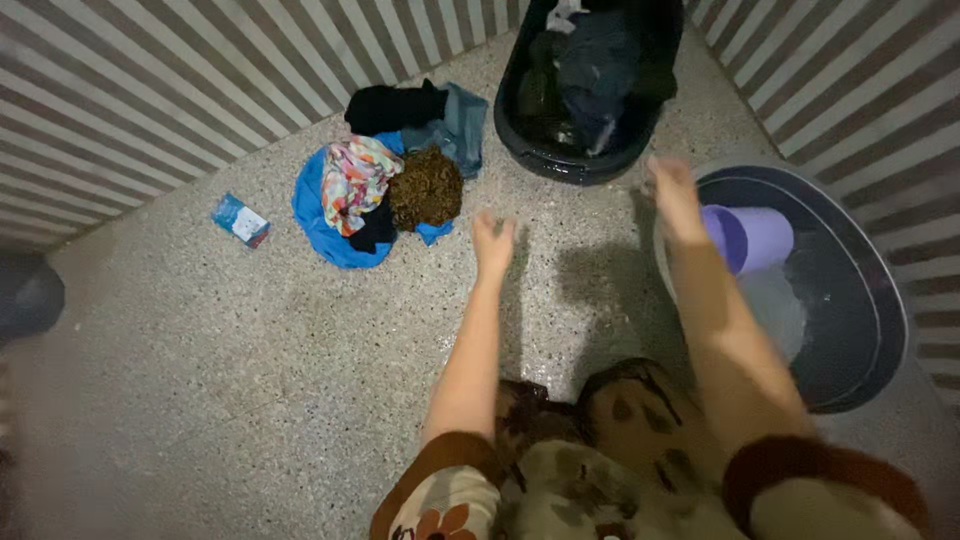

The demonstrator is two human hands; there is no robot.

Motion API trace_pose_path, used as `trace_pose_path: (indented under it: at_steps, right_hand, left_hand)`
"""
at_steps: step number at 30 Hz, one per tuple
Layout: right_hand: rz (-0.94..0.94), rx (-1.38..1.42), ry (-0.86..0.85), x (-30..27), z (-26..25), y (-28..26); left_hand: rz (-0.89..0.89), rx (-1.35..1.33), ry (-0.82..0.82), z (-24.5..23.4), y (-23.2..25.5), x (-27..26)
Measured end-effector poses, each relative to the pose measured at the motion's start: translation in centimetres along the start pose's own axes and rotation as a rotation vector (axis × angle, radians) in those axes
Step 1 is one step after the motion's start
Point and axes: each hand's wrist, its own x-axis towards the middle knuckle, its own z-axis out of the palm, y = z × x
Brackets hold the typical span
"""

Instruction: The person washes several items of clothing by hand on the floor, using a bucket of water and a purple scoop to pour water over the clothes while scrubbing and wringing them individually.

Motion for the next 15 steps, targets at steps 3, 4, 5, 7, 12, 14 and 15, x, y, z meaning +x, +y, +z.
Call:
trace_pose_path:
  at_steps: [3, 4, 5, 7, 12, 14, 15]
  right_hand:
    - [-0.416, -0.638, 0.375, -5.2, -7.2, 4.9]
    - [-0.47, -0.687, 0.516, -7.6, -8.5, 6.1]
    - [-0.326, -0.802, 0.488, -10.5, -10.8, 7.1]
    - [-0.247, -1.064, 0.57, -13.2, -12.6, 7.1]
    - [0.739, -0.967, 0.603, -13.6, -12.6, 5.8]
    - [0.777, -0.931, 0.484, -13.2, -11.8, 5.6]
    - [0.791, -0.908, 0.42, -12.8, -11.1, 5.8]
  left_hand:
    - [-0.089, 0.074, 0.014, -2.5, -5.6, -2.2]
    - [-0.095, 0.144, 0.046, -3.5, -6.7, -2.2]
    - [-0.101, 0.214, 0.077, -4.7, -7.8, -2.0]
    - [-0.026, 0.38, 0.176, -7.2, -9.0, 0.1]
    - [-0.114, 0.646, 0.232, -15.1, -8.3, 7.9]
    - [0.006, 0.744, 0.327, -17.4, -5.9, 11.2]
    - [-0.014, 0.78, 0.329, -18.5, -4.6, 12.9]
